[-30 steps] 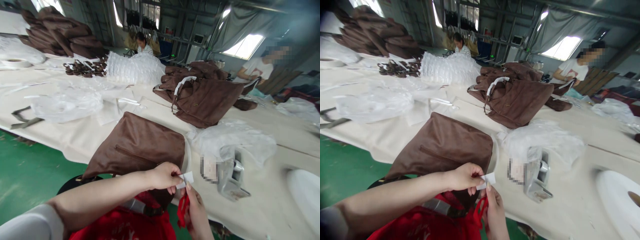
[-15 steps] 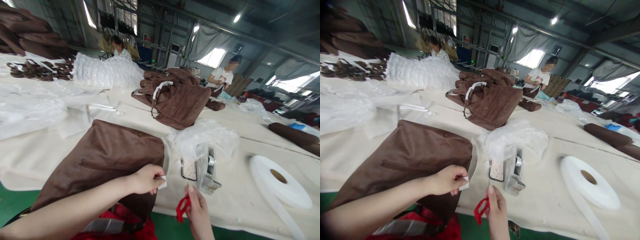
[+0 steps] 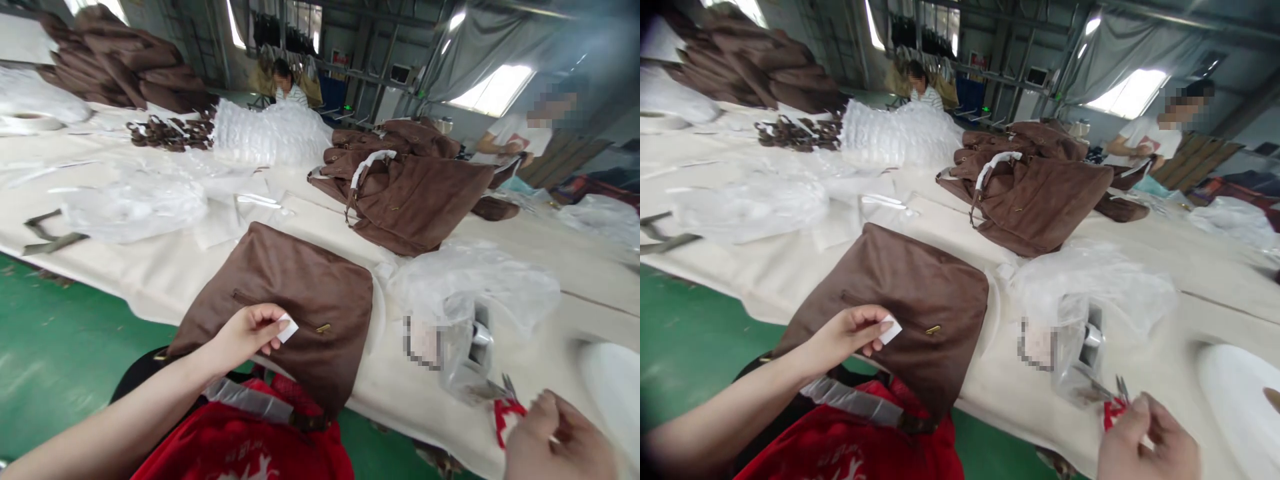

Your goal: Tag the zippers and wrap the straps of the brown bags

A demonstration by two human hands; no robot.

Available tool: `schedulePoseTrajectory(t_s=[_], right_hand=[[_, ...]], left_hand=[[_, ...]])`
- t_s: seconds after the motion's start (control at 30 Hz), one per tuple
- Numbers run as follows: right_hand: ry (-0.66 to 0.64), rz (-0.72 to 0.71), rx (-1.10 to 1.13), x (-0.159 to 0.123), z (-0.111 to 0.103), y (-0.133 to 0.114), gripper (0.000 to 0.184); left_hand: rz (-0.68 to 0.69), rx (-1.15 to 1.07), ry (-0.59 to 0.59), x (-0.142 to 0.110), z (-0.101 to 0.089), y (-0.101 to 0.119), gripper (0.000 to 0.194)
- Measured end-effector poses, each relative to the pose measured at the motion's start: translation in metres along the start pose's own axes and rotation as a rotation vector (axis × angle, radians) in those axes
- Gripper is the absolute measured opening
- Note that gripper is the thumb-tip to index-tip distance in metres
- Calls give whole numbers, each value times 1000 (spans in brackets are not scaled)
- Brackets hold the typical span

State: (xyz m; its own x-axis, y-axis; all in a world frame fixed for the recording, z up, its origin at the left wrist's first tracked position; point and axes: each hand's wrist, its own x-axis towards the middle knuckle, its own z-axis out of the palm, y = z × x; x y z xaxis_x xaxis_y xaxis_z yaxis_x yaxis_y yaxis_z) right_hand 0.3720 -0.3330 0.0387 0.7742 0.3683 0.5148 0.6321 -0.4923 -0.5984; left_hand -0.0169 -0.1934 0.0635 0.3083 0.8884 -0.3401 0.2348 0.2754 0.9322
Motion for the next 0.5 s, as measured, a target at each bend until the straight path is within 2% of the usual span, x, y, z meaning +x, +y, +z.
schedulePoseTrajectory(t_s=[0.03, 0.07, 0.13, 0.17, 0.2, 0.27, 0.33, 0.5], right_hand=[[-29, 41, 122, -17, 3, -20, 50], [-187, 34, 234, -35, 9, -40, 44], [-589, -72, 401, -71, 29, -78, 35], [-750, -146, 450, -87, 41, -94, 32], [-843, -222, 465, -100, 53, -108, 31], [-920, -377, 425, -119, 73, -131, 32], [-908, -476, 335, -128, 85, -145, 30], [-898, -549, 276, -128, 94, -154, 9]], left_hand=[[4, -10, 12, -1, -1, -2, 45], [10, -16, 13, -1, -1, -5, 45], [20, -16, -8, 0, 3, -11, 44], [25, -11, -23, 1, 6, -13, 43], [30, -1, -36, 3, 10, -14, 43], [36, 21, -53, 8, 18, -16, 40], [38, 32, -48, 12, 23, -18, 37], [72, 132, -31, 22, 28, -28, 25]])
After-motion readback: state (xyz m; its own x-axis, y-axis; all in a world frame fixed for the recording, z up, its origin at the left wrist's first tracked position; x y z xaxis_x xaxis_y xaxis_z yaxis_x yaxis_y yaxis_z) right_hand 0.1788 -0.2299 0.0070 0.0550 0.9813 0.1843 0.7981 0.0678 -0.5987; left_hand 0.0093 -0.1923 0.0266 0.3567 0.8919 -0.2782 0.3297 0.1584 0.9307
